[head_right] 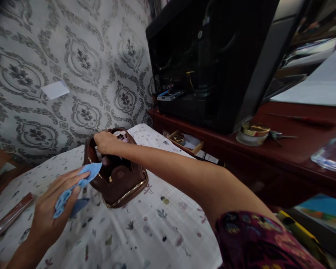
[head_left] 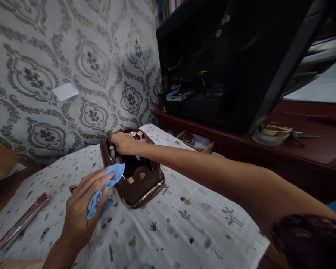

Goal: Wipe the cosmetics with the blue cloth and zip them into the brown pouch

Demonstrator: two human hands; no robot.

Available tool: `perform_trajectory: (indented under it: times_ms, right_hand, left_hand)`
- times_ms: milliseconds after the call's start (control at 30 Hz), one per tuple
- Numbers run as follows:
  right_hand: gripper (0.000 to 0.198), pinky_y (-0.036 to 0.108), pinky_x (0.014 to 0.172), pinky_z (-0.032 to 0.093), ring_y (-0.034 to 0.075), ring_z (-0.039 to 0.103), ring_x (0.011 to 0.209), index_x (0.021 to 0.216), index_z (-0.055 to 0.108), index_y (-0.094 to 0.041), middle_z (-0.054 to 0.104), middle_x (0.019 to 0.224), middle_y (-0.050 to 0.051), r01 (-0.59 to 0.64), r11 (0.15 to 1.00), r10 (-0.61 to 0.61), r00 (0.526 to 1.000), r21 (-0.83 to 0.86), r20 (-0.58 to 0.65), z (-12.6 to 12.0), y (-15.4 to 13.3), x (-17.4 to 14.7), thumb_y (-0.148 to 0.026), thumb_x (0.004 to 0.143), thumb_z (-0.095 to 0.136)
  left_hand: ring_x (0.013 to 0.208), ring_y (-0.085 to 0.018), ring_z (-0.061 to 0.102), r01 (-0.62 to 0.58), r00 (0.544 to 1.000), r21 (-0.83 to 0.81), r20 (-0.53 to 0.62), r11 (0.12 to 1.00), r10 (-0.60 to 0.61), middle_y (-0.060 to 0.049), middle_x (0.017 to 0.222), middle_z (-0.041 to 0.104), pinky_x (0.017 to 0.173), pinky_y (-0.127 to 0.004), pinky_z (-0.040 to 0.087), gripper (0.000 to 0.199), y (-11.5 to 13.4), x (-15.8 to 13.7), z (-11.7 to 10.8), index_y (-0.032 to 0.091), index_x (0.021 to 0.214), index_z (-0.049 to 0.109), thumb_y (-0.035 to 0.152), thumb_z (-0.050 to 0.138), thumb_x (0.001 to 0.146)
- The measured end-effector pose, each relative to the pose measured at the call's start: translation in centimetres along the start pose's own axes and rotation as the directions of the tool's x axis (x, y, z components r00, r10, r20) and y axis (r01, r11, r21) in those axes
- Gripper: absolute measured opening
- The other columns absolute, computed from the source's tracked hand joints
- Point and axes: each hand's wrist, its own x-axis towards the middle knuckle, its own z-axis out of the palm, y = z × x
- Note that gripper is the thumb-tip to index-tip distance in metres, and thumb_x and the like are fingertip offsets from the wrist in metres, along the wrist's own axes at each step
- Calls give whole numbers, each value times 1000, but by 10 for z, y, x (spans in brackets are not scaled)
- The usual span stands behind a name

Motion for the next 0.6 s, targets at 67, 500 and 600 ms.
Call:
perform_trajectory:
  times_ms: [67, 500, 600]
  right_hand:
    - [47, 40, 97, 53, 34, 62, 124, 124, 65, -11, 66, 130, 21, 9, 999, -9, 1000, -35, -1, 2, 2, 1, 2, 79, 62]
    - [40, 31, 86, 54, 27, 68, 112, 123, 67, -16, 71, 122, 15, 27, 998, -28, 1000, -48, -10, -6, 10, -8, -6, 85, 60]
    - [37, 31, 81, 53, 27, 69, 106, 115, 71, -19, 73, 114, 13, 41, 999, -41, 999, 3, -32, -9, 13, -13, -6, 82, 62]
  left_hand:
    - [125, -22, 60, 45, 999, -37, 8, 998, -44, -3, 131, 67, 100, -34, 52, 36, 0, 0, -1, 29, 133, 61, 21, 50, 100]
    - [120, -25, 65, 239, 970, -60, -38, 969, -242, -4, 126, 71, 101, -42, 55, 29, -9, -19, -1, 28, 121, 68, 29, 49, 99]
    - [118, -25, 66, 326, 940, -63, -85, 943, -331, -2, 121, 73, 104, -44, 52, 26, -12, -28, -3, 29, 115, 69, 34, 50, 98]
